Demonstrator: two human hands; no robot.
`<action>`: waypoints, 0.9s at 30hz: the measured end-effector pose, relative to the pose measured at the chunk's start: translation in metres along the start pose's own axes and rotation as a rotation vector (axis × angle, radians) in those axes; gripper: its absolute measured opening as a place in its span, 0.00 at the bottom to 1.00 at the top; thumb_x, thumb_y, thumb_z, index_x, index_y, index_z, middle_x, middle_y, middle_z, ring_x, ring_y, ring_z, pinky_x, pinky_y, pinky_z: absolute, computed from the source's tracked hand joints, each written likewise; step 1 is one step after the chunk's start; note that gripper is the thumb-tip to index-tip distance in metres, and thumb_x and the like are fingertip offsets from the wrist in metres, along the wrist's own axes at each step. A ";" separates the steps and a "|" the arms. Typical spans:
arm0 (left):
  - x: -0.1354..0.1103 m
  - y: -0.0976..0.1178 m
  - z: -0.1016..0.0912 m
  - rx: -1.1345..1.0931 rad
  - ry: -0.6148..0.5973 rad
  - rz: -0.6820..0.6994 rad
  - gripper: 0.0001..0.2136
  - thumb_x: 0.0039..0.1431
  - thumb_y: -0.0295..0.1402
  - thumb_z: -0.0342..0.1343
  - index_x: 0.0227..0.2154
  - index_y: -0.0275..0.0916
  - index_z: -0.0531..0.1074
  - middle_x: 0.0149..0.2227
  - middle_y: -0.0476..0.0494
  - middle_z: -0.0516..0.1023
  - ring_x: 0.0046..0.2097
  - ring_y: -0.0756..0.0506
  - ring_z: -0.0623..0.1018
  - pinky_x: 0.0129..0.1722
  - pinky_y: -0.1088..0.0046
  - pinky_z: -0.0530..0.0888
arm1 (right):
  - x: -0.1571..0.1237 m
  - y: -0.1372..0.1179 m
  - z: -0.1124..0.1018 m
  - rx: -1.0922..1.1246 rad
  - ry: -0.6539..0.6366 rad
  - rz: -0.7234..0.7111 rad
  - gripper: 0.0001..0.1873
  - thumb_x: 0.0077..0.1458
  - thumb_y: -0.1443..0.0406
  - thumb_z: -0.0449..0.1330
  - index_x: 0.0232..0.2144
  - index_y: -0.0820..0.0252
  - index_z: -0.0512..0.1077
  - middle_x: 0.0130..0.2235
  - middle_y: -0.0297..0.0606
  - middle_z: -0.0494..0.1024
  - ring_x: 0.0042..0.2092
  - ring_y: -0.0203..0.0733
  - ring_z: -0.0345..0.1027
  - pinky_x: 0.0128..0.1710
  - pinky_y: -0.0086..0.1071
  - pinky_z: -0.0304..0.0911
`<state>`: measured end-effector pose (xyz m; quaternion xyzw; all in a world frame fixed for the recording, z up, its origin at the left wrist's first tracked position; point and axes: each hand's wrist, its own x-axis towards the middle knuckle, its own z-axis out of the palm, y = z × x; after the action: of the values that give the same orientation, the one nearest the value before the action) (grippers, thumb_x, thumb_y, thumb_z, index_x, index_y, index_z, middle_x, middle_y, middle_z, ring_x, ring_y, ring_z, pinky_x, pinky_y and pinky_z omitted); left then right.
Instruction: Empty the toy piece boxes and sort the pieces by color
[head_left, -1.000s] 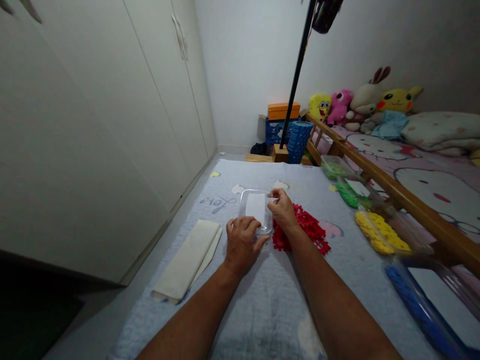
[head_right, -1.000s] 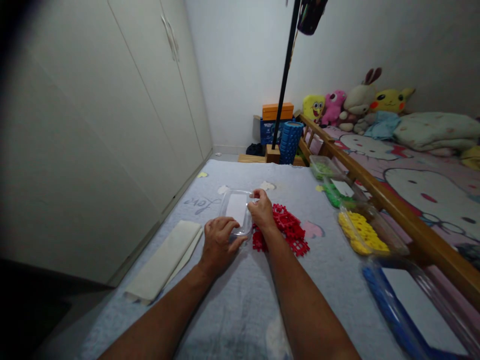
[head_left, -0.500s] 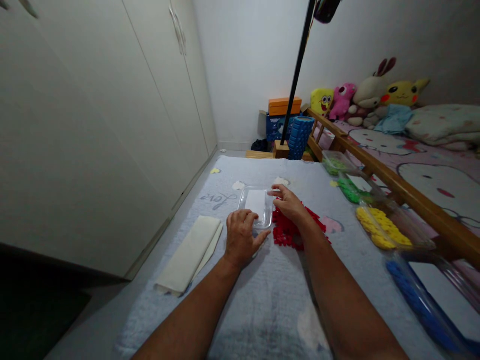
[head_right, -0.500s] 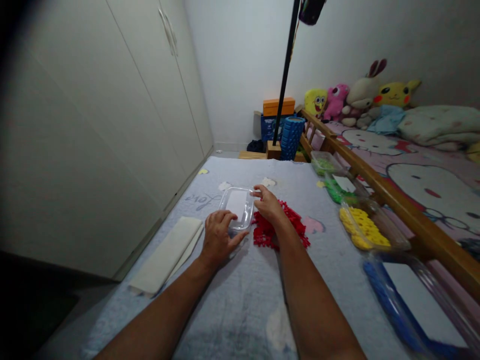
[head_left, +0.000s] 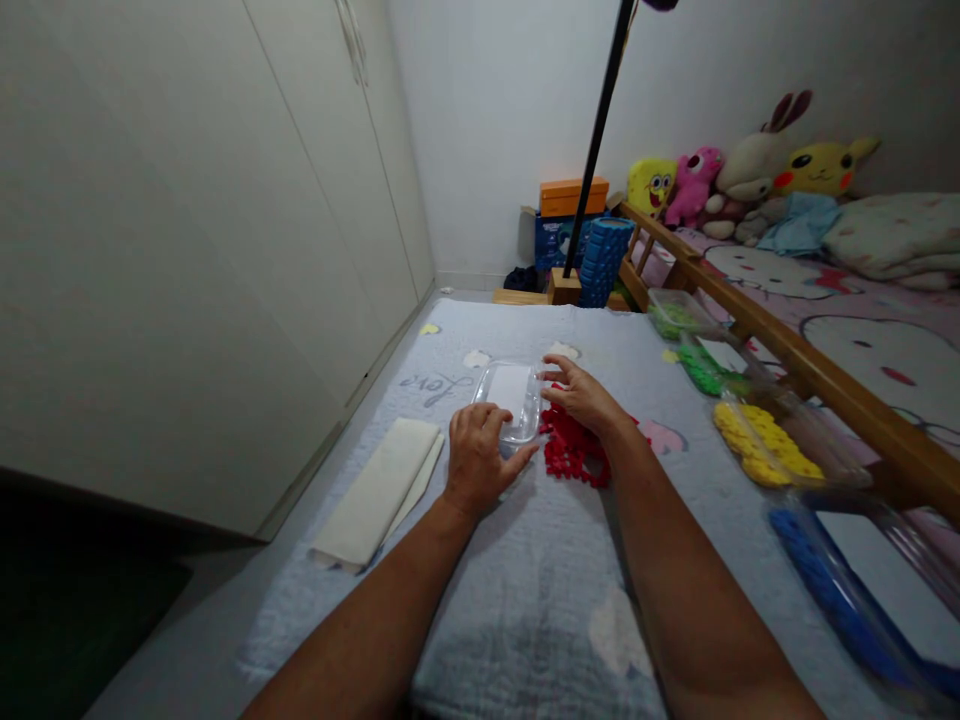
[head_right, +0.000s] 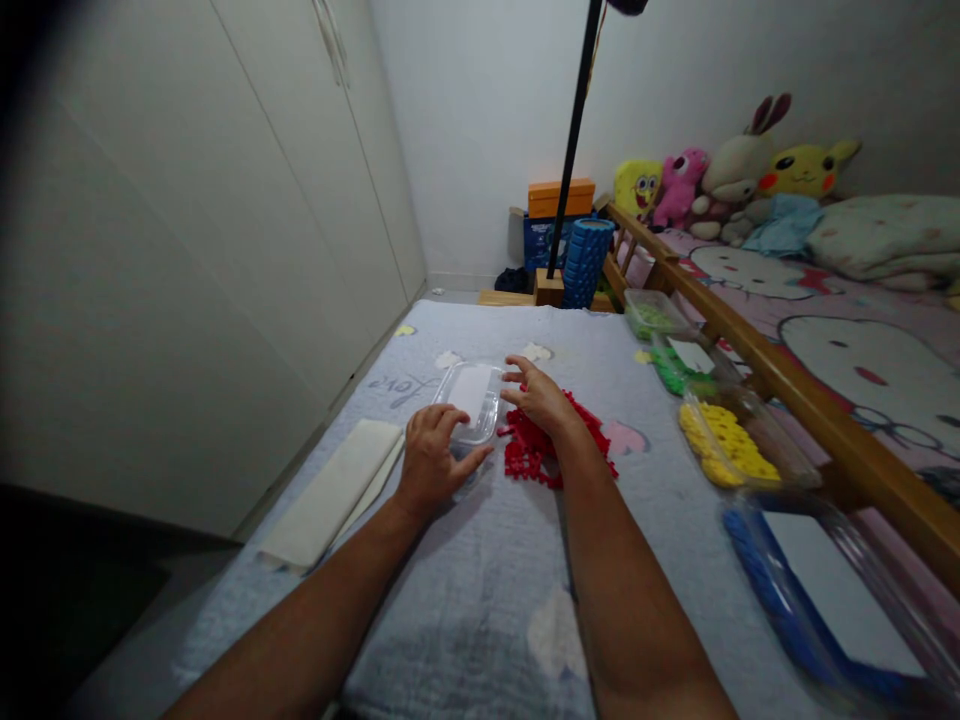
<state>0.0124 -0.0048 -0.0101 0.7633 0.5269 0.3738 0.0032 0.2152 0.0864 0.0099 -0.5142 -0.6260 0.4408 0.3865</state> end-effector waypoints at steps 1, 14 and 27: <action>0.000 0.000 0.000 -0.001 0.004 0.005 0.19 0.54 0.47 0.65 0.41 0.41 0.71 0.44 0.41 0.75 0.50 0.38 0.72 0.54 0.58 0.66 | -0.001 -0.002 0.000 -0.006 -0.009 0.004 0.32 0.49 0.69 0.65 0.57 0.55 0.66 0.52 0.45 0.79 0.48 0.44 0.75 0.49 0.40 0.69; 0.001 0.002 0.002 -0.030 0.082 -0.024 0.16 0.58 0.46 0.61 0.41 0.41 0.69 0.42 0.41 0.75 0.48 0.39 0.73 0.53 0.59 0.68 | -0.005 -0.009 0.001 -0.190 -0.052 -0.076 0.19 0.51 0.59 0.65 0.45 0.59 0.72 0.45 0.41 0.78 0.43 0.44 0.72 0.46 0.38 0.67; 0.007 -0.013 -0.012 -0.199 0.291 -0.096 0.12 0.69 0.43 0.49 0.39 0.40 0.70 0.39 0.43 0.76 0.44 0.45 0.76 0.46 0.68 0.71 | -0.003 -0.001 0.006 -0.292 -0.027 -0.092 0.26 0.45 0.73 0.62 0.49 0.60 0.70 0.49 0.43 0.75 0.38 0.37 0.70 0.40 0.33 0.68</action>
<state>-0.0038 0.0019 -0.0023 0.6709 0.5182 0.5300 0.0203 0.2098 0.0828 0.0092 -0.5298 -0.7116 0.3334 0.3190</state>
